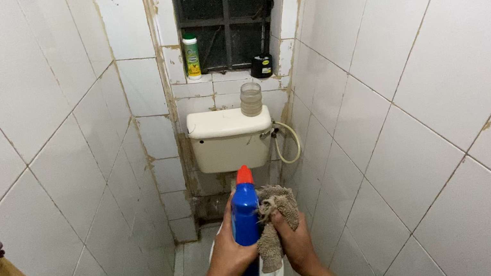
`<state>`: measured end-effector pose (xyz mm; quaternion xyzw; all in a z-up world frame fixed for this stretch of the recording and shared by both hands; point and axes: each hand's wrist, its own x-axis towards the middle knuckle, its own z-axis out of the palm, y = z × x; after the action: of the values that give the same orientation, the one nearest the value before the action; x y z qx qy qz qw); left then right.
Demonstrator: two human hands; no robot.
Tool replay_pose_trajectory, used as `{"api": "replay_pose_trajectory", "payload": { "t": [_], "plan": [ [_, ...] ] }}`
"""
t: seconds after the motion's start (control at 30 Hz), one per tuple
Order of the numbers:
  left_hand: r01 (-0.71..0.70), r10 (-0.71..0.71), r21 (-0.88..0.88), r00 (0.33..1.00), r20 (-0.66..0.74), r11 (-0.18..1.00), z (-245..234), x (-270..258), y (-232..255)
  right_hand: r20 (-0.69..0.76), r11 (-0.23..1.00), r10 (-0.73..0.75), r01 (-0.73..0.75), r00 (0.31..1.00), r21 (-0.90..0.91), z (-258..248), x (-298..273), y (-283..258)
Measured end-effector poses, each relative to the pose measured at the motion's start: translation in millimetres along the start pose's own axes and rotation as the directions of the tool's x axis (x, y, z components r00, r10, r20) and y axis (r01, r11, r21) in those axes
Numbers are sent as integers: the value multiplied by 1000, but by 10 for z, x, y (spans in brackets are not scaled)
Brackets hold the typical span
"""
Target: The person rinses a toilet brush under running water, then wipes the toilet seat and rim with a cloth. They leave the bathroom to retrieve a bottle of toilet cleaner, return, and wipe the bottle with the cloth.
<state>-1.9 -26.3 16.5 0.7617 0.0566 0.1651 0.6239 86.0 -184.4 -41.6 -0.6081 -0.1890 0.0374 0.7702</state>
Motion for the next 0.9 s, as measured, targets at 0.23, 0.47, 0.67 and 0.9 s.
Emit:
{"api": "replay_pose_trajectory", "payload": {
  "t": [0.23, 0.47, 0.67, 0.9],
  "plan": [
    [313, -233, -550, 949, 212, 775, -133, 206, -167, 1, 972, -172, 170, 985, -163, 291, -289, -133],
    [295, -297, -722, 946, 130, 626, -320, 299, -94, 471, 494, -448, 650, 760, -578, 407, -698, -237],
    [382, -362, -708, 913, 189, 594, -199, 197, -163, 417, 683, -176, 415, 892, -601, 642, -479, -585],
    [490, -375, -671, 869, 323, 556, -112, 80, -254, 313, 616, -197, 366, 929, -698, 832, -129, -851]
  ]
}}
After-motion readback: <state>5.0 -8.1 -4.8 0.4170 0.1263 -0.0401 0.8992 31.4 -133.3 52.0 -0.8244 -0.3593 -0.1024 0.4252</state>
